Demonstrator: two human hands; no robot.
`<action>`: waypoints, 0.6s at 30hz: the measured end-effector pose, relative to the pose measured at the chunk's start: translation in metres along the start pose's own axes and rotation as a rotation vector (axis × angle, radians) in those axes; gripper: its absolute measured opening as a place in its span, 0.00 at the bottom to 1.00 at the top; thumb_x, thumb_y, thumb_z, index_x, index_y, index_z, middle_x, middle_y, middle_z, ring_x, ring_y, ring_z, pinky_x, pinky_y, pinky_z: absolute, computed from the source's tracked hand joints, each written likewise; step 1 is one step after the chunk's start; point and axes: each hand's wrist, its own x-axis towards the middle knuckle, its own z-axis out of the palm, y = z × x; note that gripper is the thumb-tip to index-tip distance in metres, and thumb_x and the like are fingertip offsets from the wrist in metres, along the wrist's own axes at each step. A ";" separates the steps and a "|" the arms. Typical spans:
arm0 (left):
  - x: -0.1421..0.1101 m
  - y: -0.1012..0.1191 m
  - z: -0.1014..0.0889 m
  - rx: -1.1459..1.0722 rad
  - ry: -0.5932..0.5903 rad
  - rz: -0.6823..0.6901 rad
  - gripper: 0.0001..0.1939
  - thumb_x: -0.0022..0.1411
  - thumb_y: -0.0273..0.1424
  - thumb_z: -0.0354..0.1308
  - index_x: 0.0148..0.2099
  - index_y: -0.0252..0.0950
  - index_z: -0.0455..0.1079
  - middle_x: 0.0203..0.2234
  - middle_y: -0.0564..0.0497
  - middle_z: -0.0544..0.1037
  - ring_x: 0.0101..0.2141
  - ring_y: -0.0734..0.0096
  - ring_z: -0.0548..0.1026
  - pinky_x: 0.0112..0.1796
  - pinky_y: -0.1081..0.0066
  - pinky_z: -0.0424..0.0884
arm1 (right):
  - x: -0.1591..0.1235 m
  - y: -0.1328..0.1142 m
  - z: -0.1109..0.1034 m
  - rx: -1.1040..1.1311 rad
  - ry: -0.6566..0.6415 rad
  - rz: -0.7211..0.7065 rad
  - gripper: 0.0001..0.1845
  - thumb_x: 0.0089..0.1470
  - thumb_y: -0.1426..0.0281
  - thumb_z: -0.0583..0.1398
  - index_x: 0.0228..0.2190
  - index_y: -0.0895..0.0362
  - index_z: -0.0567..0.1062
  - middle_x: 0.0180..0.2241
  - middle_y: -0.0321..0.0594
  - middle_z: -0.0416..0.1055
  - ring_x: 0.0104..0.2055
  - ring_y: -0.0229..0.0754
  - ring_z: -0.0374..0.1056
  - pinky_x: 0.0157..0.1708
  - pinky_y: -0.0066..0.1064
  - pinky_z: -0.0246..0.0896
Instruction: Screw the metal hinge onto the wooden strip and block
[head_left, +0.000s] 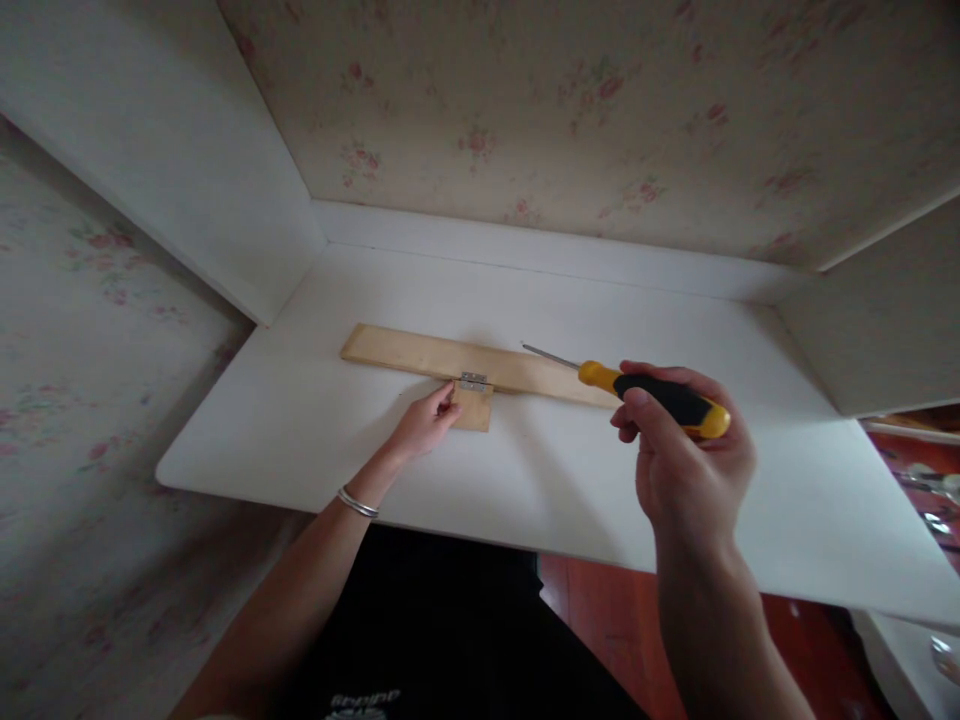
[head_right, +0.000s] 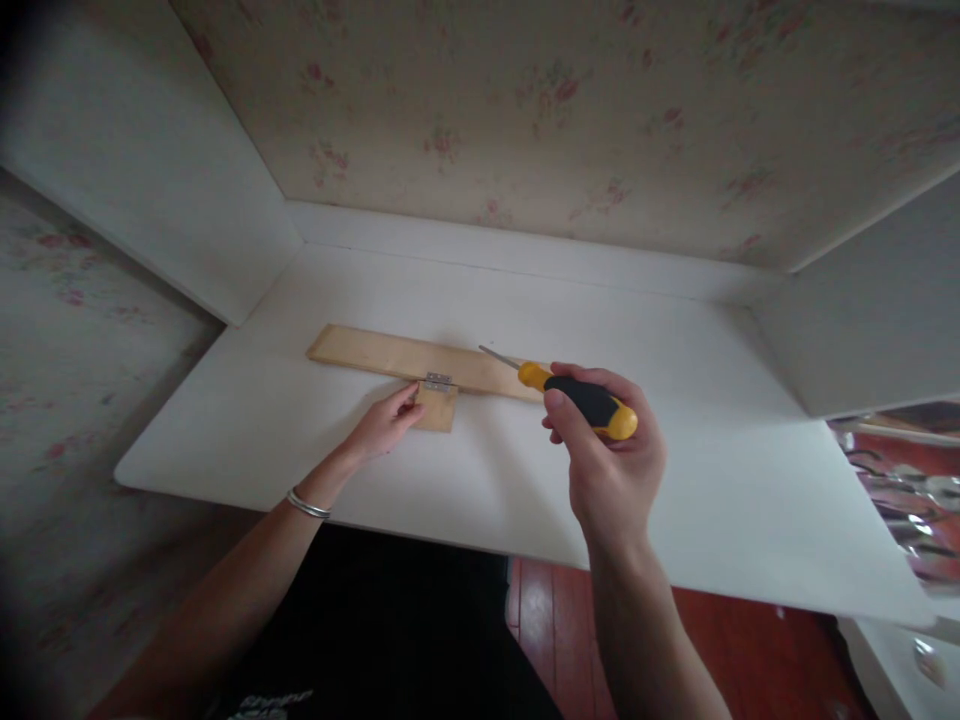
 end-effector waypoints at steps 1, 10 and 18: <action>0.000 -0.001 0.000 -0.002 -0.007 0.003 0.26 0.64 0.37 0.53 0.62 0.36 0.61 0.40 0.47 0.78 0.36 0.65 0.75 0.37 0.72 0.69 | 0.004 -0.001 0.002 -0.012 0.028 -0.018 0.13 0.48 0.69 0.67 0.37 0.55 0.72 0.38 0.40 0.74 0.23 0.34 0.64 0.20 0.26 0.57; -0.002 -0.013 0.001 -0.055 -0.036 0.054 0.29 0.64 0.39 0.52 0.63 0.31 0.59 0.41 0.46 0.78 0.39 0.66 0.75 0.40 0.72 0.68 | 0.023 0.019 0.043 -0.087 0.123 -0.118 0.12 0.56 0.59 0.61 0.33 0.55 0.70 0.28 0.35 0.70 0.31 0.37 0.67 0.31 0.29 0.61; -0.002 -0.012 -0.008 -0.103 -0.171 0.041 0.23 0.65 0.40 0.50 0.59 0.37 0.63 0.31 0.53 0.75 0.15 0.80 0.63 0.15 0.78 0.59 | 0.024 0.018 0.082 0.389 0.091 0.125 0.17 0.53 0.54 0.61 0.28 0.54 0.66 0.24 0.30 0.63 0.20 0.32 0.62 0.19 0.25 0.57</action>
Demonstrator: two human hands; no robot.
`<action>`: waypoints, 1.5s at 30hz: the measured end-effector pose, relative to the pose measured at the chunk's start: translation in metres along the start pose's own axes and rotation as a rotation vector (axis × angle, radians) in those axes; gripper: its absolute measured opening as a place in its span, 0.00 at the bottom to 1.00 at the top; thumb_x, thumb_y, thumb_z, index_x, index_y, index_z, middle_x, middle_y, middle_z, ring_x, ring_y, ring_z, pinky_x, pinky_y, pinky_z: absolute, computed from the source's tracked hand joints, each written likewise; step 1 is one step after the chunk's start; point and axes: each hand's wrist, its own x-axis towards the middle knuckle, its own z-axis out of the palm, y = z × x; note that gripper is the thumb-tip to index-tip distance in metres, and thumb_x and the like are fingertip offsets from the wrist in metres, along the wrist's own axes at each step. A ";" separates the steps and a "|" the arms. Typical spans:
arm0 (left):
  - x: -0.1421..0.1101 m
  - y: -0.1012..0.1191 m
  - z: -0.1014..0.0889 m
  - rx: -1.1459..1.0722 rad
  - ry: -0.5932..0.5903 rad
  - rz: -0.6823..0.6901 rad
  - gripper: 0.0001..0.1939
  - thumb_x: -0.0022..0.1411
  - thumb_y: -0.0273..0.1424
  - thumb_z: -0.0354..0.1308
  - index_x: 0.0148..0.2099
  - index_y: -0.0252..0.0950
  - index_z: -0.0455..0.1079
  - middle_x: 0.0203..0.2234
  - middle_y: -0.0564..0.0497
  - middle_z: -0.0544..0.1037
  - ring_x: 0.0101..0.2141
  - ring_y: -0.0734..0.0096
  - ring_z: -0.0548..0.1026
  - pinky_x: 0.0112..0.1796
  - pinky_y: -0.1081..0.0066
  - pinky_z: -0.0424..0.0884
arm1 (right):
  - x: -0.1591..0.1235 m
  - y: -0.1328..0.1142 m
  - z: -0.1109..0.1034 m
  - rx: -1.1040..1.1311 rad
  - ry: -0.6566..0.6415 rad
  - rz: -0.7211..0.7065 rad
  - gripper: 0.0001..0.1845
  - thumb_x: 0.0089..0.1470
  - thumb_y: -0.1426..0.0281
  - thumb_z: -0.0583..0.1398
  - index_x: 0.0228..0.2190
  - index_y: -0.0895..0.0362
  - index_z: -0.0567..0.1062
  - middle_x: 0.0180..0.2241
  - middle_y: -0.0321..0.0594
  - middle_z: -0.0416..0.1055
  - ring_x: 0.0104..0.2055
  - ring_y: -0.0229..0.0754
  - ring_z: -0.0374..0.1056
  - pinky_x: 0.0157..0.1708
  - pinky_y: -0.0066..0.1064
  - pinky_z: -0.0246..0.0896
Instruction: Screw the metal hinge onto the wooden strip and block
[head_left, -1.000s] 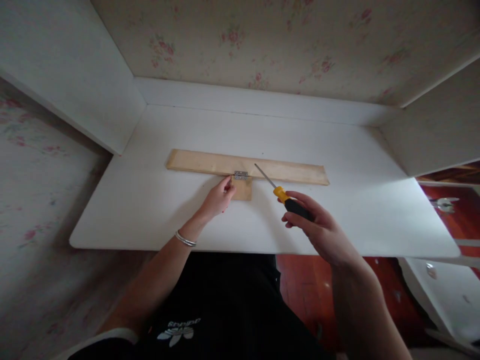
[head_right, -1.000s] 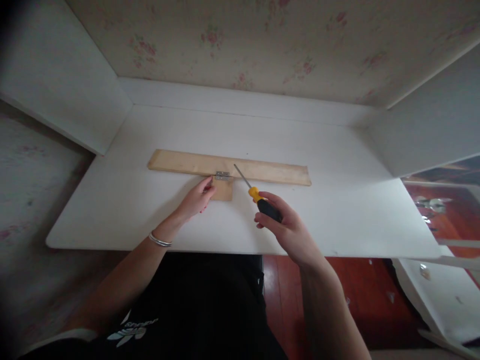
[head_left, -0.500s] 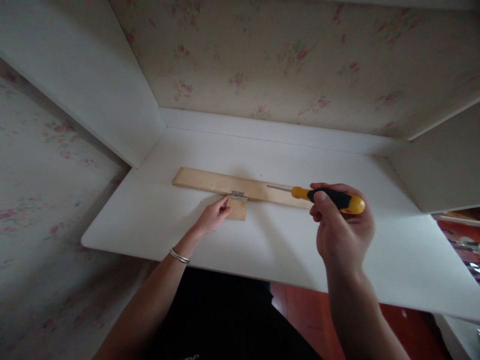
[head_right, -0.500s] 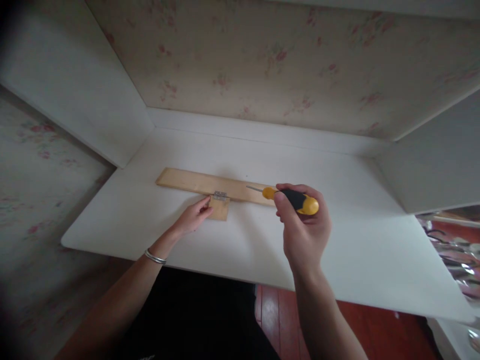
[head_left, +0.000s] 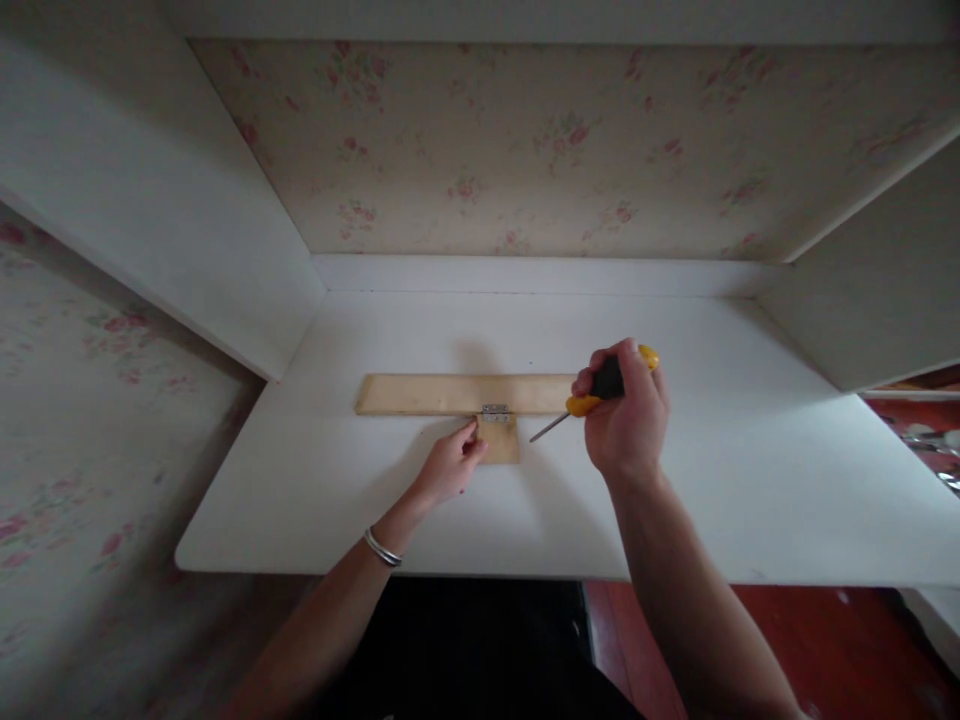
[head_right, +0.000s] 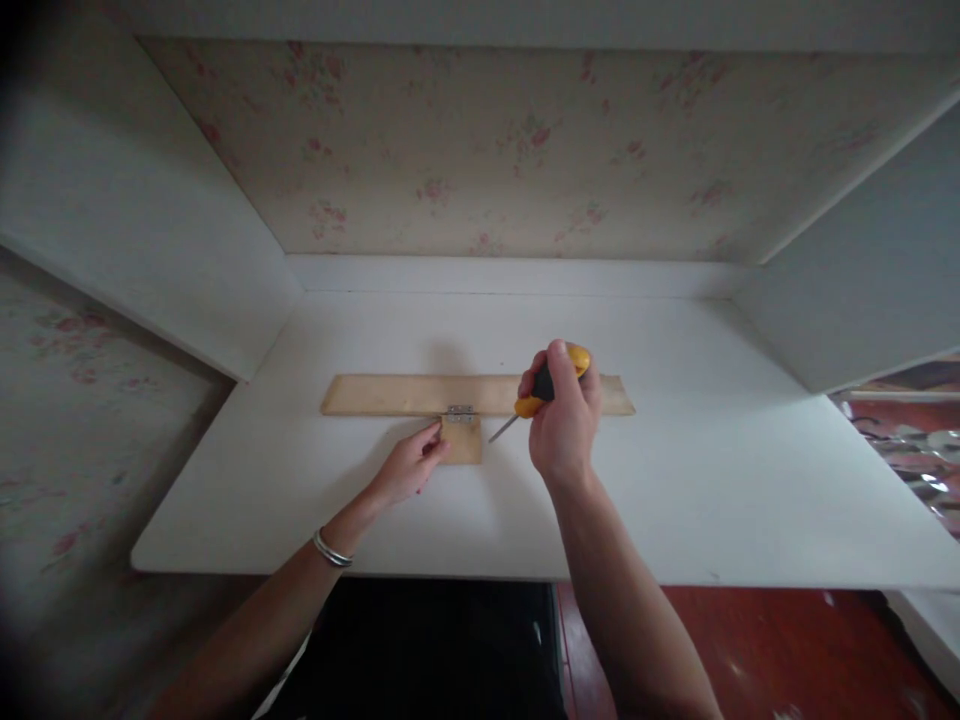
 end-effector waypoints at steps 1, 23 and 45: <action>0.000 -0.001 -0.001 -0.022 -0.017 -0.010 0.23 0.65 0.40 0.50 0.59 0.37 0.63 0.32 0.53 0.74 0.14 0.81 0.62 0.14 0.78 0.58 | -0.001 0.000 0.005 0.020 -0.008 0.014 0.19 0.55 0.51 0.58 0.27 0.54 0.66 0.22 0.30 0.63 0.18 0.33 0.61 0.16 0.25 0.55; 0.026 0.011 -0.001 -0.246 0.051 -0.204 0.14 0.62 0.39 0.51 0.31 0.35 0.66 0.14 0.56 0.67 0.14 0.75 0.67 0.13 0.79 0.57 | -0.002 0.055 0.056 0.079 -0.136 0.024 0.21 0.56 0.54 0.54 0.21 0.55 0.67 0.16 0.31 0.60 0.14 0.34 0.55 0.13 0.26 0.48; 0.025 0.017 -0.004 -0.249 0.026 -0.242 0.15 0.63 0.40 0.49 0.29 0.36 0.64 0.10 0.58 0.63 0.12 0.77 0.60 0.14 0.77 0.51 | -0.005 0.049 0.057 -0.121 -0.503 0.037 0.11 0.57 0.62 0.56 0.27 0.55 0.70 0.23 0.34 0.66 0.22 0.37 0.61 0.22 0.29 0.53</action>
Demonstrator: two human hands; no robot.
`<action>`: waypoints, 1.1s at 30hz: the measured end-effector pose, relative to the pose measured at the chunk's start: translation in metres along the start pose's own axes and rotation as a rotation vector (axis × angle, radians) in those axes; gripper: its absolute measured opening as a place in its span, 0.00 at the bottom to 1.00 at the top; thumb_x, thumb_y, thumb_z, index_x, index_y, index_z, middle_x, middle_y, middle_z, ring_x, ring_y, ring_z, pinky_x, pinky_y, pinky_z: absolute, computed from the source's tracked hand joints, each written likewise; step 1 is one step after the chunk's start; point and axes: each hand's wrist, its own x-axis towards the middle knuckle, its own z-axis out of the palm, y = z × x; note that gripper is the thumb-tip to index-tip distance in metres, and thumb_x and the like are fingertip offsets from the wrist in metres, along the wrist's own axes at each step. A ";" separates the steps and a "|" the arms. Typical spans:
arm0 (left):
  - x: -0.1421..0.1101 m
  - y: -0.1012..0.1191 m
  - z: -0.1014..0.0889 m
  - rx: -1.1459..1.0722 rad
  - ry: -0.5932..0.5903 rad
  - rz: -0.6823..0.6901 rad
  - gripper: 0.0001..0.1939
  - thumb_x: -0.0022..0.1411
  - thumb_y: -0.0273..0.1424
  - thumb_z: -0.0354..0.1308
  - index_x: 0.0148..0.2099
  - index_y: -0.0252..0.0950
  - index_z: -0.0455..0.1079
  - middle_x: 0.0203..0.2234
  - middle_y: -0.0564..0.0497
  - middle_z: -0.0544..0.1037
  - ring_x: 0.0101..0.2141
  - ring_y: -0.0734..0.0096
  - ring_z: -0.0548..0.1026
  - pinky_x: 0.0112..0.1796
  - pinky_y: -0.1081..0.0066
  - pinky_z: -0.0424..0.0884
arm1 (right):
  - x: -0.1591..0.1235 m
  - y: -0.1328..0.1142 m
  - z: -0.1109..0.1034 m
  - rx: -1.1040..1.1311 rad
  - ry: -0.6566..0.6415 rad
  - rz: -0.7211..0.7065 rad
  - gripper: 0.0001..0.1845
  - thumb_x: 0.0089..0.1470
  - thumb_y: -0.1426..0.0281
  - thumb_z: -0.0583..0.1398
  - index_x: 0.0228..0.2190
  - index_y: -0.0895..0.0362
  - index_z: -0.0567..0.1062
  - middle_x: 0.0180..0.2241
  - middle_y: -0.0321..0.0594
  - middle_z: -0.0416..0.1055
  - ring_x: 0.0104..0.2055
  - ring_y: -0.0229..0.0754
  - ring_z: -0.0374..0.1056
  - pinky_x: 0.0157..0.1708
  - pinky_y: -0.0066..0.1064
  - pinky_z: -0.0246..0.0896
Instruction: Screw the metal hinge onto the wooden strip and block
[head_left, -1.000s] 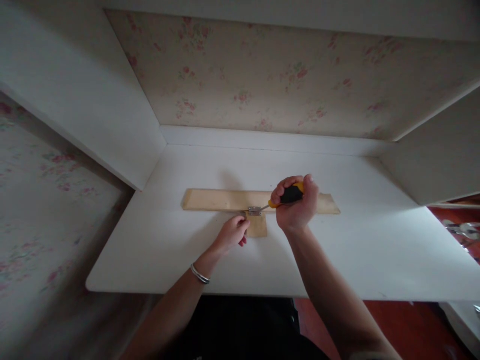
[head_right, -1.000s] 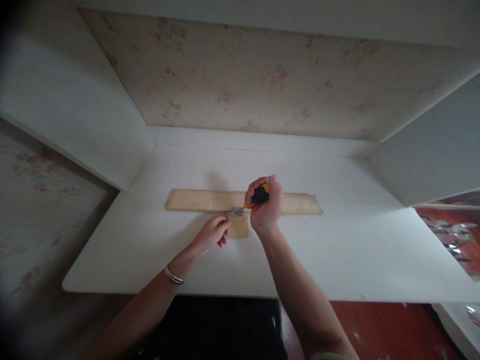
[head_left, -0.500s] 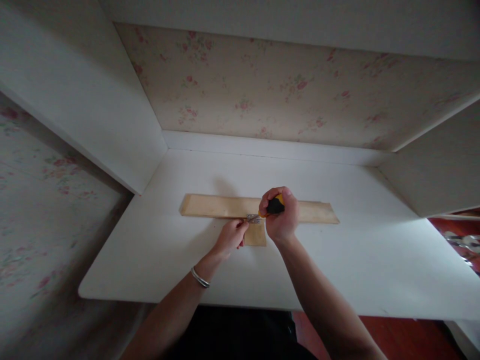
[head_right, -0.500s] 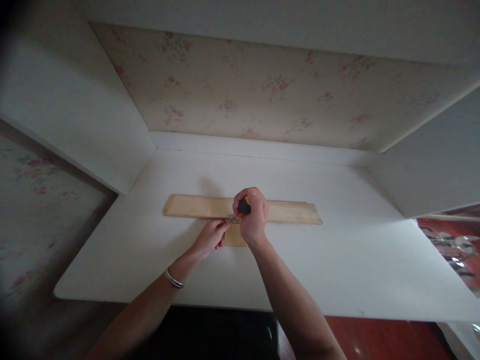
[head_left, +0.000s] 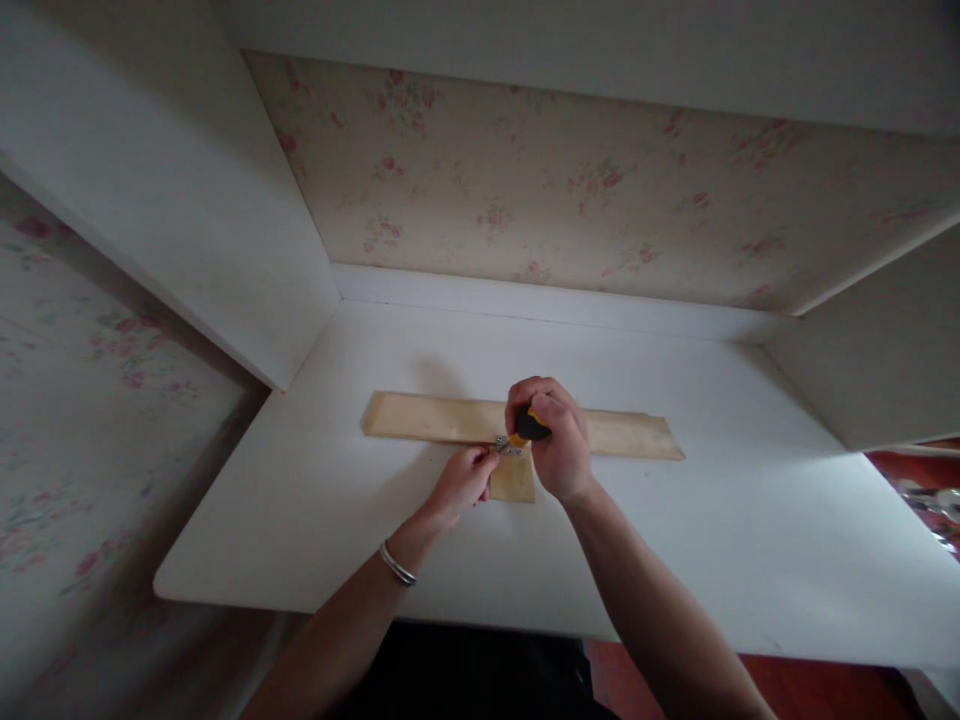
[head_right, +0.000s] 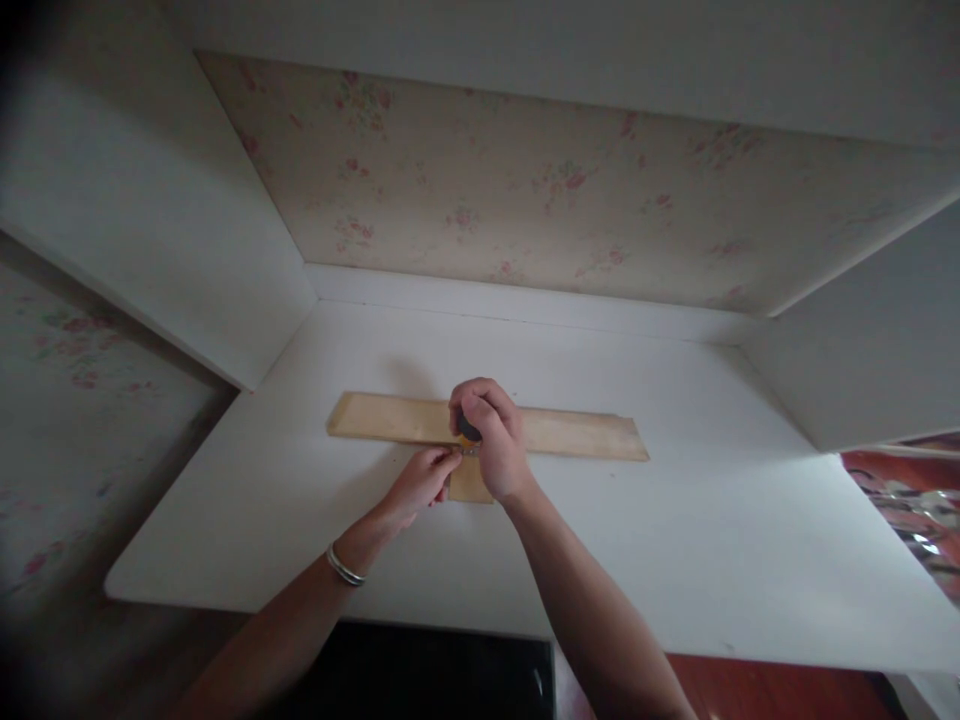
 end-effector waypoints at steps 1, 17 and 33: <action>-0.001 0.000 0.000 -0.010 -0.003 0.001 0.15 0.63 0.40 0.49 0.30 0.36 0.64 0.10 0.58 0.63 0.12 0.77 0.60 0.14 0.78 0.51 | 0.000 0.000 0.000 -0.015 0.036 -0.007 0.09 0.57 0.62 0.57 0.29 0.55 0.69 0.24 0.33 0.67 0.24 0.37 0.62 0.23 0.29 0.54; -0.001 -0.005 -0.004 -0.096 -0.077 -0.007 0.14 0.61 0.42 0.51 0.31 0.35 0.65 0.13 0.58 0.64 0.14 0.78 0.63 0.15 0.78 0.51 | -0.015 -0.039 -0.031 -0.679 -0.097 -0.148 0.23 0.60 0.66 0.58 0.57 0.48 0.64 0.48 0.41 0.70 0.45 0.43 0.69 0.46 0.41 0.66; -0.005 -0.002 -0.001 -0.049 -0.022 -0.018 0.18 0.62 0.44 0.50 0.32 0.35 0.66 0.12 0.58 0.64 0.13 0.78 0.62 0.15 0.78 0.51 | 0.033 -0.105 -0.012 -1.722 -0.722 -0.092 0.13 0.58 0.60 0.57 0.42 0.51 0.72 0.34 0.42 0.76 0.28 0.48 0.70 0.25 0.33 0.50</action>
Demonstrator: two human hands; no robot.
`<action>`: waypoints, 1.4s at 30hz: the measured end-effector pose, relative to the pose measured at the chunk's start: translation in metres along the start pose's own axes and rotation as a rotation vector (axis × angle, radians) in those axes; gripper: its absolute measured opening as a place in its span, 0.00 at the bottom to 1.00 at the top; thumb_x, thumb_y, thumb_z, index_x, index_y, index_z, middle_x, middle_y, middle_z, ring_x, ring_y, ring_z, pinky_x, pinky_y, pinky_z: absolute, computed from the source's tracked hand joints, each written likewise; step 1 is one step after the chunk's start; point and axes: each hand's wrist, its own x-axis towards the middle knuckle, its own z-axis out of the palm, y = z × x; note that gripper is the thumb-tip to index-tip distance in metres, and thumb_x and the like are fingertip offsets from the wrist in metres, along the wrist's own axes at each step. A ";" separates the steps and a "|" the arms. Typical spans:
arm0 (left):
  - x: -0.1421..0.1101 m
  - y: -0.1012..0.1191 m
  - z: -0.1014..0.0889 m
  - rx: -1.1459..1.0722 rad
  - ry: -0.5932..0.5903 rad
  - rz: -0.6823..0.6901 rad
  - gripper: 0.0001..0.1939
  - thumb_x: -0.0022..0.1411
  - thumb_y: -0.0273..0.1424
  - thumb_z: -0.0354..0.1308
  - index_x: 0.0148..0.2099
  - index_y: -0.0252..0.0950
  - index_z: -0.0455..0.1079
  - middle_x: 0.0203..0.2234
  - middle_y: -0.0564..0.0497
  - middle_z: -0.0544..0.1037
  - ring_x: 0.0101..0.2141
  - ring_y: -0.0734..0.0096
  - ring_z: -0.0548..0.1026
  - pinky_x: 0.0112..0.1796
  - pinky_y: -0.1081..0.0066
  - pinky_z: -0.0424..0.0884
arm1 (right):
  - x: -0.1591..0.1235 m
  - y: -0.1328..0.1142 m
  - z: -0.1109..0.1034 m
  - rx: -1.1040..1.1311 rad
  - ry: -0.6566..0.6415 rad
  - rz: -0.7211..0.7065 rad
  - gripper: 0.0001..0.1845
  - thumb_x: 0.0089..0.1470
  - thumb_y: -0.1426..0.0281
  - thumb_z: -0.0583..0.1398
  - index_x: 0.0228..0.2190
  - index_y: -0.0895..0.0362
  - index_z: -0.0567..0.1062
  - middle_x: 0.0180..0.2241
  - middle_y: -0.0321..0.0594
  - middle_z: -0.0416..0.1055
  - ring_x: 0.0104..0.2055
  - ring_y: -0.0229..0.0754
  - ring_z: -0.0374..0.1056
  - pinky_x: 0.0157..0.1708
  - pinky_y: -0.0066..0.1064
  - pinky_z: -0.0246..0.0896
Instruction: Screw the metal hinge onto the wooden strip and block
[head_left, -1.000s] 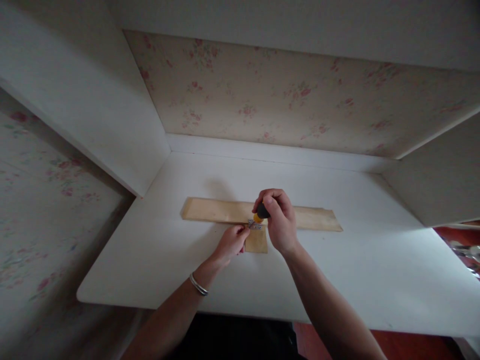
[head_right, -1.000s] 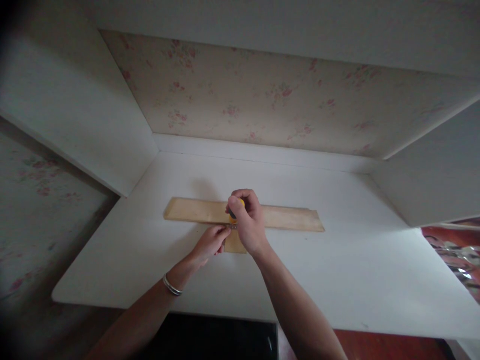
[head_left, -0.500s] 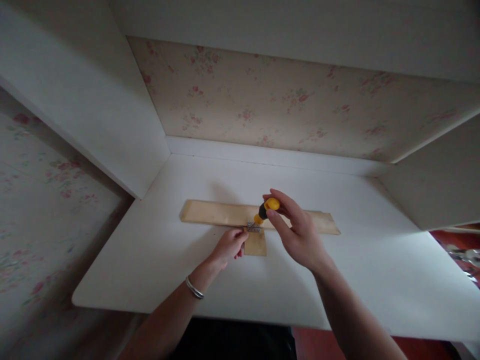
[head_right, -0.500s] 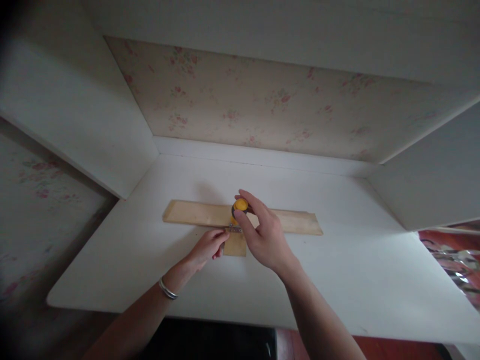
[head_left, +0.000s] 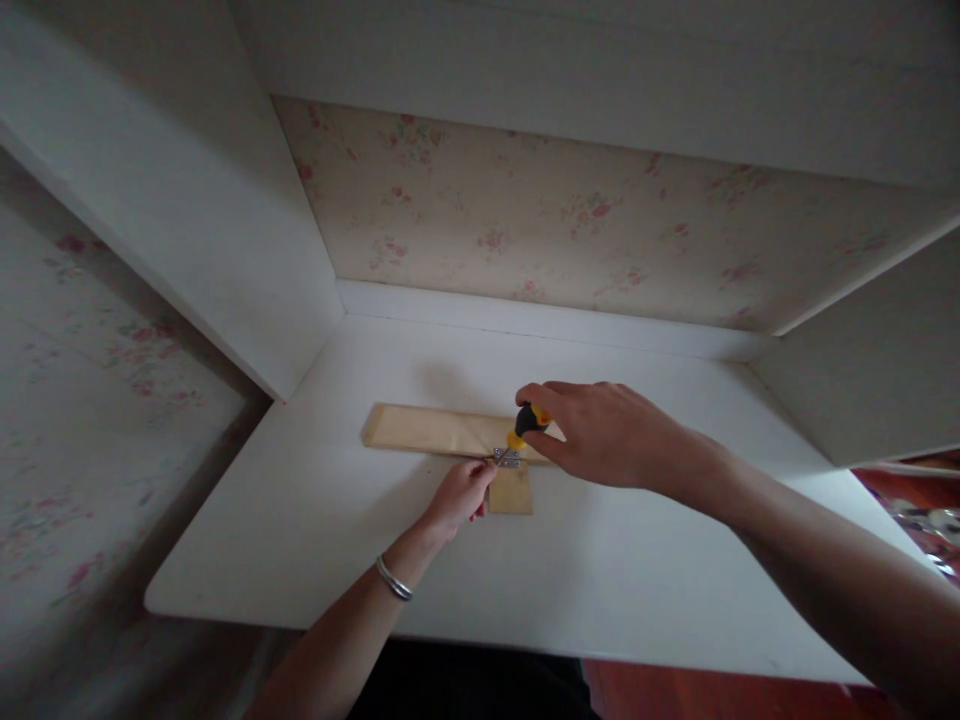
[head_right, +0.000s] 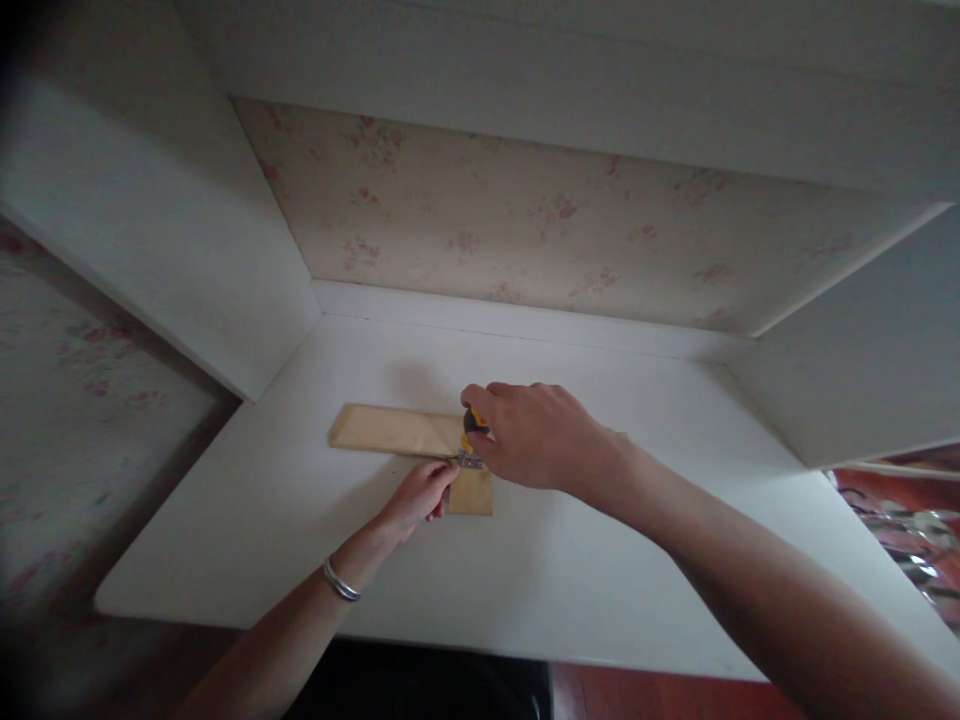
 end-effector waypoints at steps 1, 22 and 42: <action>0.000 0.001 0.000 0.013 0.010 0.002 0.18 0.63 0.45 0.50 0.32 0.35 0.67 0.12 0.58 0.64 0.13 0.78 0.62 0.15 0.78 0.51 | 0.001 0.000 -0.002 -0.007 -0.017 -0.007 0.14 0.57 0.59 0.57 0.42 0.51 0.72 0.33 0.43 0.76 0.28 0.49 0.70 0.26 0.34 0.51; 0.003 0.003 0.004 0.087 0.066 0.007 0.15 0.62 0.38 0.50 0.30 0.34 0.69 0.12 0.57 0.64 0.14 0.77 0.63 0.15 0.77 0.51 | 0.024 -0.004 -0.025 -0.131 -0.260 -0.013 0.22 0.57 0.52 0.52 0.46 0.52 0.71 0.37 0.48 0.75 0.37 0.56 0.72 0.31 0.40 0.61; 0.004 0.004 0.005 0.067 0.092 0.019 0.15 0.61 0.38 0.51 0.27 0.35 0.67 0.13 0.57 0.64 0.14 0.77 0.63 0.16 0.76 0.52 | 0.022 -0.002 -0.027 -0.173 -0.286 -0.009 0.25 0.58 0.50 0.50 0.43 0.55 0.72 0.35 0.51 0.74 0.37 0.58 0.71 0.30 0.41 0.60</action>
